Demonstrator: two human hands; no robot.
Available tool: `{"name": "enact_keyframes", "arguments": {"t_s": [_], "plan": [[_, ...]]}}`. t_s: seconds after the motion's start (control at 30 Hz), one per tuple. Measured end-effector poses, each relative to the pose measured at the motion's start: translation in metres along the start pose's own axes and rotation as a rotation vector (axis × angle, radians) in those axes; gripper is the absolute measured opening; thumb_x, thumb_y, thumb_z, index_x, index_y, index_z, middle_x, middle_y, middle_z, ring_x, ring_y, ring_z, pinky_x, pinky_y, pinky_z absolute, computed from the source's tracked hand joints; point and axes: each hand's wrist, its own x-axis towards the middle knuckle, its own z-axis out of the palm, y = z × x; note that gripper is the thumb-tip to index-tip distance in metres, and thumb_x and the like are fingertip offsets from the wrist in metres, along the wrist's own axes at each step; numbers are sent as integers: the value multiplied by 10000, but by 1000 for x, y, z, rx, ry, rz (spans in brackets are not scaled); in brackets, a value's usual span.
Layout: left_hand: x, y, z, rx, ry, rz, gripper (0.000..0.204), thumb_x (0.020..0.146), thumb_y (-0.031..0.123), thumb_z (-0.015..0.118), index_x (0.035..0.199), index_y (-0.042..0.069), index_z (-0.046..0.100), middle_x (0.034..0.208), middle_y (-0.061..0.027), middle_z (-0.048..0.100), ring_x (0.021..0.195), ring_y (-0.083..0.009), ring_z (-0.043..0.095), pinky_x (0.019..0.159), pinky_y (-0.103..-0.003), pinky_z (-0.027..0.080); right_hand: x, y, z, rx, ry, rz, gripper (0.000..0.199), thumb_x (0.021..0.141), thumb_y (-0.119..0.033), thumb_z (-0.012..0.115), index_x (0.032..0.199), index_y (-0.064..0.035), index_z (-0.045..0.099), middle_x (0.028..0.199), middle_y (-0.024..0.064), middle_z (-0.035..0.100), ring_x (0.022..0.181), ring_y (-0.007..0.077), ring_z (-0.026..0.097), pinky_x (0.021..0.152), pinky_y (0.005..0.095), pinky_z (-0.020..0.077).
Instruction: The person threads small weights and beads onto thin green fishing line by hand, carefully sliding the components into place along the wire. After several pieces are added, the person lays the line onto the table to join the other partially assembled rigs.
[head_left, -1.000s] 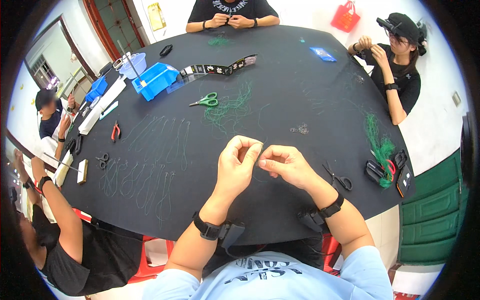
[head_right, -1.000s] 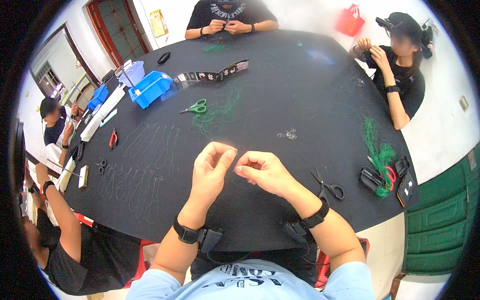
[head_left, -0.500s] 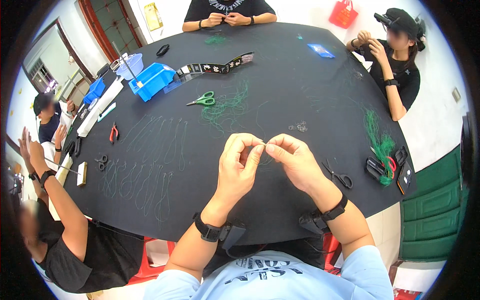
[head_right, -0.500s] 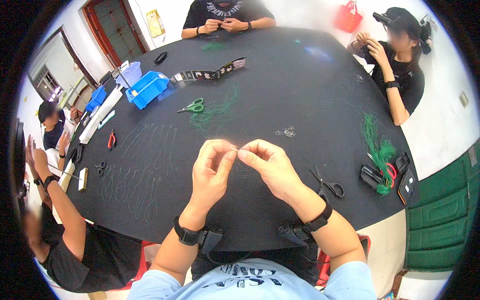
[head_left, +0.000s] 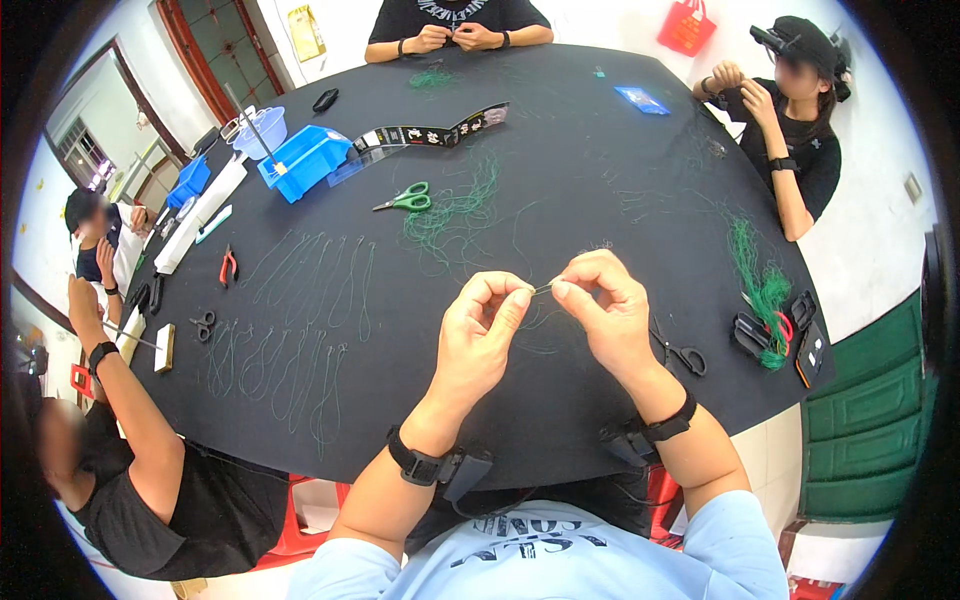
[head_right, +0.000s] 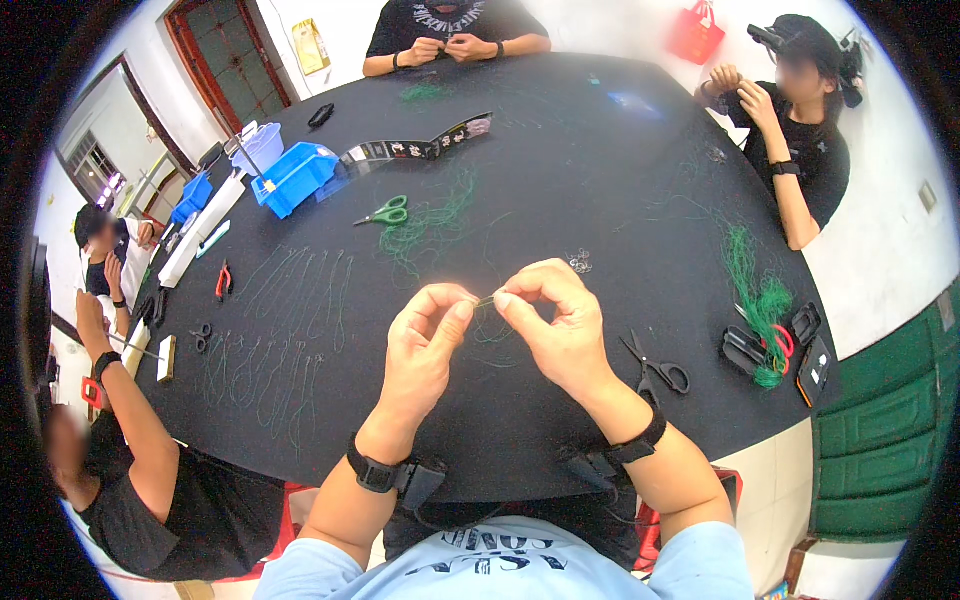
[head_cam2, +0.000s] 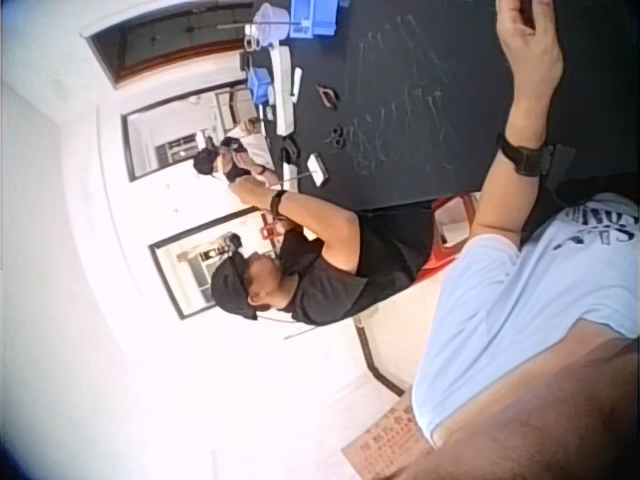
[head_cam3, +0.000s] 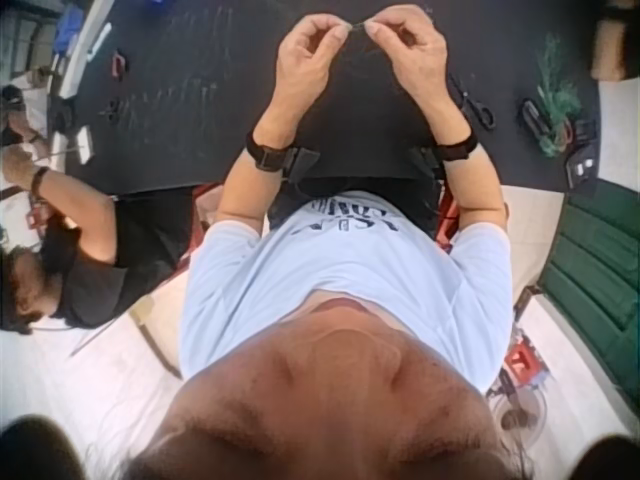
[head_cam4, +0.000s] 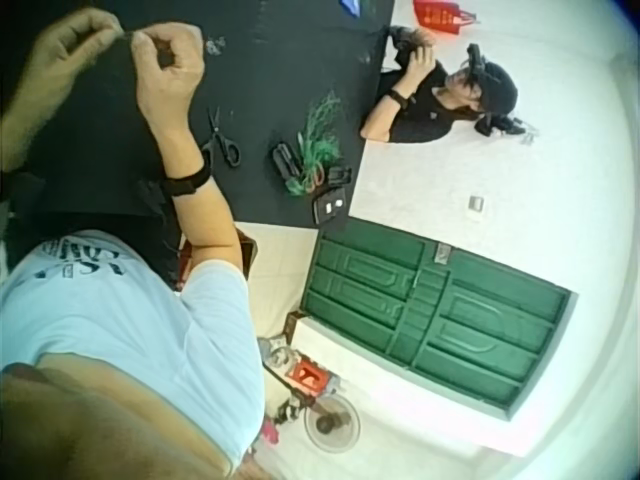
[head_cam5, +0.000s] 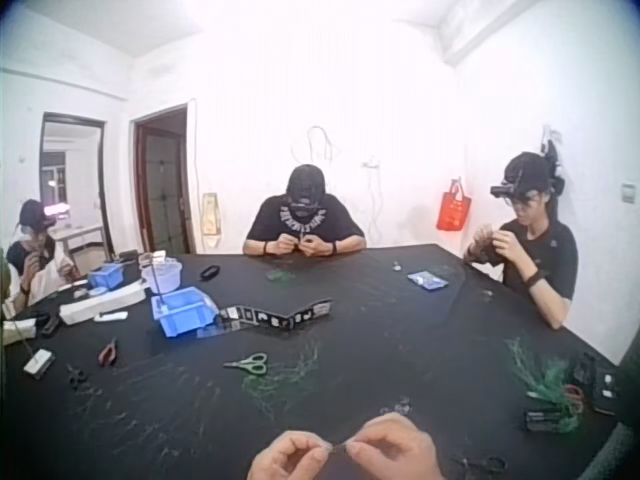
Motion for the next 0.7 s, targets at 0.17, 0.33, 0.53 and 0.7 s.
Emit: {"name": "enact_keyframes", "arguments": {"t_s": [0.17, 0.33, 0.53, 0.7], "plan": [[-1, 5, -3, 8, -27, -124, 169, 904, 215, 633, 978, 65, 612, 871, 38, 592, 695, -17, 459, 593, -166, 366, 13, -3, -19, 138, 162, 140, 31, 809, -22, 661, 831, -25, 639, 844, 3, 580, 768, 85, 540, 689, 231, 440], [2, 5, -5, -58, -105, -245, 167, 897, 215, 640, 966, 64, 623, 874, 25, 607, 694, -27, 466, 621, -180, 384, 35, 12, -72, 250, 390, 183, 29, 834, -86, 604, 855, -79, 622, 798, -44, 570, 756, 50, 480, 695, 212, 354], [1, -3, -5, -77, -167, -292, 168, 895, 200, 639, 967, 48, 633, 912, -8, 632, 840, -77, 552, 792, -235, 440, 46, 22, -106, 193, 612, 169, 47, 856, -127, 586, 855, -94, 619, 788, -36, 568, 745, 55, 480, 704, 228, 346], [4, 1, -10, 10, -206, -330, 166, 892, 186, 641, 970, 40, 640, 923, -15, 636, 870, -80, 561, 813, -235, 439, 51, 34, -144, 162, 779, 124, 41, 859, -127, 604, 863, -95, 629, 776, -37, 562, 724, 52, 486, 666, 214, 369]]}}
